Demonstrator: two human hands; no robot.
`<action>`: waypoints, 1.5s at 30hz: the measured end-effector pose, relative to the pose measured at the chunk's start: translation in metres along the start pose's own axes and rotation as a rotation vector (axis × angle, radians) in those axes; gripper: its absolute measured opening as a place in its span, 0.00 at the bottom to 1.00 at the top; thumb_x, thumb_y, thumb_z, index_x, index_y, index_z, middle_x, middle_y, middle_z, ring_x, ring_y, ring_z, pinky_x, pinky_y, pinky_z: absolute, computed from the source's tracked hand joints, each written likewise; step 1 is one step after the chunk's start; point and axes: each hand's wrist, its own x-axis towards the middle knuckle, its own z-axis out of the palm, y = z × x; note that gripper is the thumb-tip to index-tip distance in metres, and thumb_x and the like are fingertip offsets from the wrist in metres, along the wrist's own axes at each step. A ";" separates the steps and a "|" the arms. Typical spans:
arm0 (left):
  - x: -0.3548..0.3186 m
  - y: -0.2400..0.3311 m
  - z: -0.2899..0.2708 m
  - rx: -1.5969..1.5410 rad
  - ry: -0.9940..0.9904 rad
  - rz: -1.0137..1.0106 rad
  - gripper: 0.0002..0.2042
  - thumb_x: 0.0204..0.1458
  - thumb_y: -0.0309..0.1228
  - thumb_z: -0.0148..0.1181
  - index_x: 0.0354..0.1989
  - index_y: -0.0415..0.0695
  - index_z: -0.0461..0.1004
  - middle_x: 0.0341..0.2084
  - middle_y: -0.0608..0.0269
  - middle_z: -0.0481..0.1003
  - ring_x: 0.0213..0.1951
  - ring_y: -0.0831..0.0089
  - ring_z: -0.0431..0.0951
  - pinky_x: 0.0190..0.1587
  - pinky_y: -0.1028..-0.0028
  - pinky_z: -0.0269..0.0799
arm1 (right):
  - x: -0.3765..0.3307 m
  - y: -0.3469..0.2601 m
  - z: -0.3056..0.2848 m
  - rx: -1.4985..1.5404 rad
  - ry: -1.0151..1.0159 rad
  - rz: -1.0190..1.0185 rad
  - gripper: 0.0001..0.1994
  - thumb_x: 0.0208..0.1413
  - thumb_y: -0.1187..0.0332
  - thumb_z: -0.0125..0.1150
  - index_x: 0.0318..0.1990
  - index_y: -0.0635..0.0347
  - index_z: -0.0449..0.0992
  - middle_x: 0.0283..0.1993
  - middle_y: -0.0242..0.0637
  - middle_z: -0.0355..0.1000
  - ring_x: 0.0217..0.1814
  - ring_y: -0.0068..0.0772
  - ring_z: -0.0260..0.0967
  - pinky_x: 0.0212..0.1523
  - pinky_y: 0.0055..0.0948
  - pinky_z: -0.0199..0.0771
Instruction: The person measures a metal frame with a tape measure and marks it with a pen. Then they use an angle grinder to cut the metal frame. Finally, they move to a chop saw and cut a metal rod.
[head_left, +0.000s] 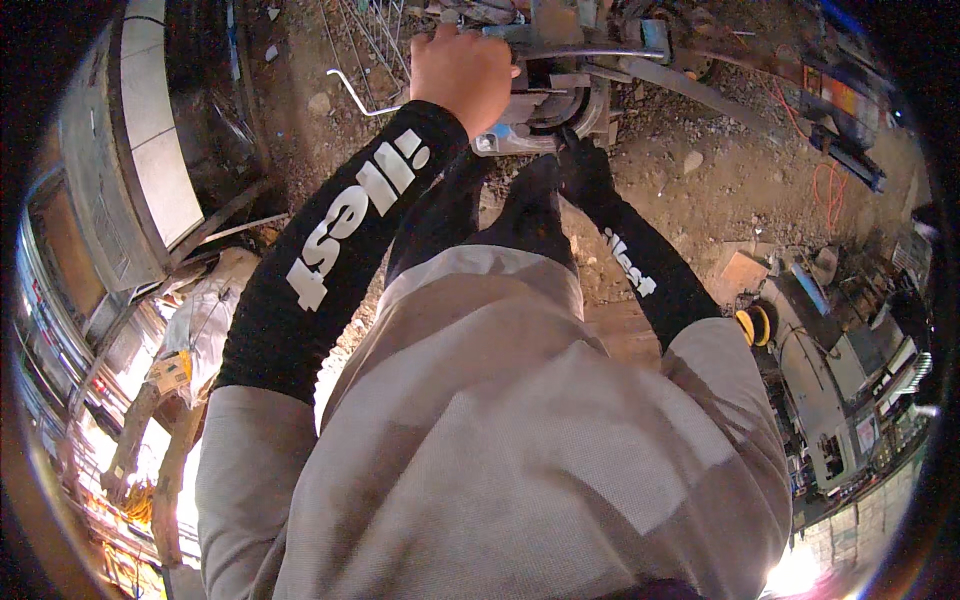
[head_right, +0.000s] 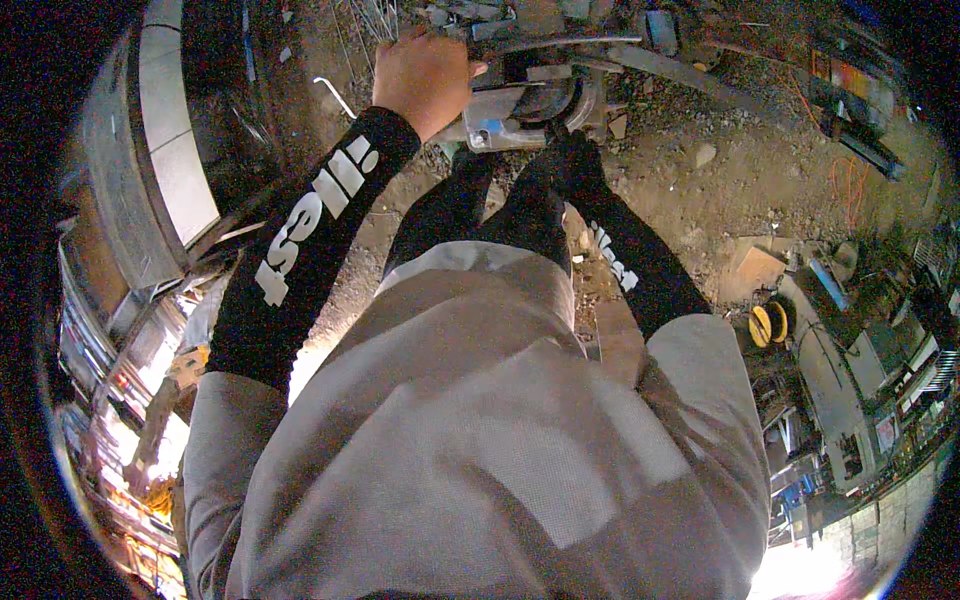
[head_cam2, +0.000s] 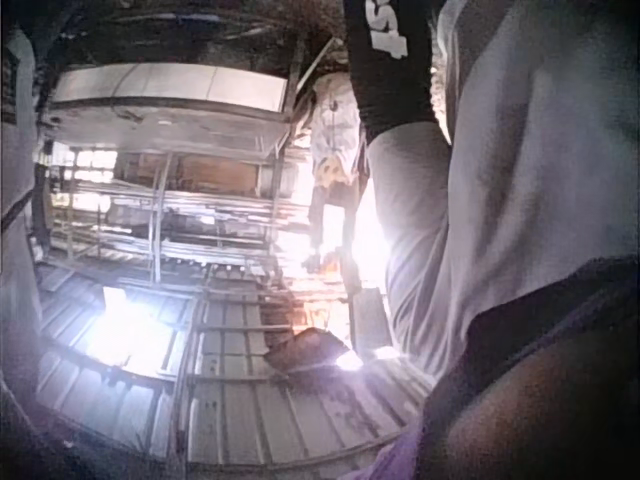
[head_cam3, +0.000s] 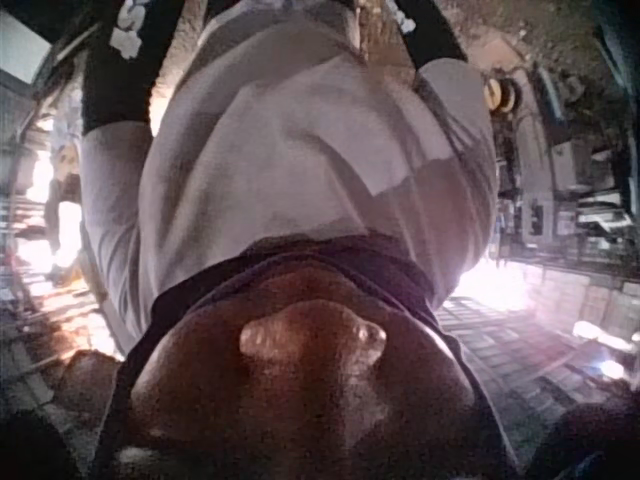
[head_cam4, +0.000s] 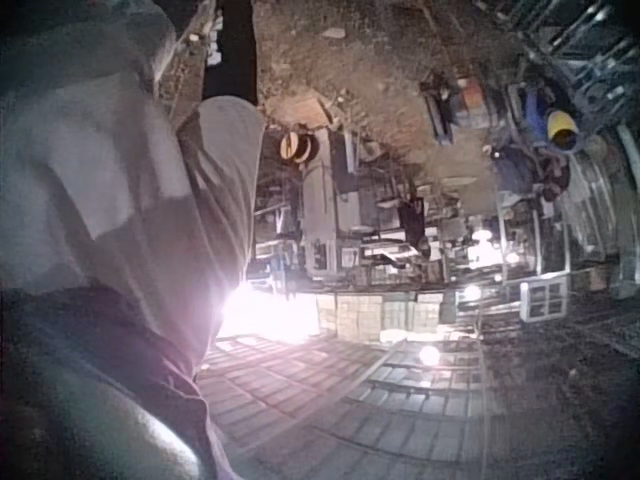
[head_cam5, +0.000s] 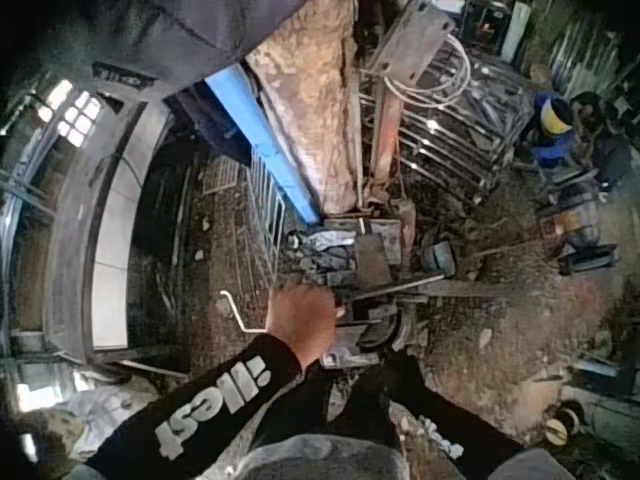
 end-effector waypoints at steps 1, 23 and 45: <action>0.000 -0.001 0.001 -0.032 0.009 -0.015 0.14 0.54 0.45 0.63 0.32 0.47 0.84 0.35 0.58 0.82 0.45 0.56 0.80 0.47 0.50 0.71 | 0.005 -0.005 0.000 -0.030 0.017 0.010 0.25 0.46 0.64 0.64 0.53 0.67 0.72 0.57 0.58 0.67 0.47 0.55 0.69 0.39 0.50 0.69; 0.033 -0.037 0.007 0.255 -0.113 0.088 0.26 0.59 0.54 0.56 0.32 0.39 0.80 0.35 0.40 0.79 0.42 0.38 0.79 0.43 0.46 0.73 | 0.055 0.060 0.026 0.193 0.322 0.275 0.20 0.52 0.62 0.63 0.52 0.60 0.75 0.37 0.50 0.77 0.35 0.57 0.75 0.35 0.50 0.76; 0.061 -0.050 0.010 0.329 -0.008 0.373 0.28 0.57 0.54 0.60 0.27 0.34 0.80 0.28 0.34 0.77 0.38 0.36 0.78 0.41 0.46 0.72 | -0.137 -0.130 0.217 0.866 0.457 0.852 0.15 0.68 0.59 0.49 0.44 0.62 0.77 0.43 0.45 0.78 0.45 0.45 0.75 0.48 0.43 0.74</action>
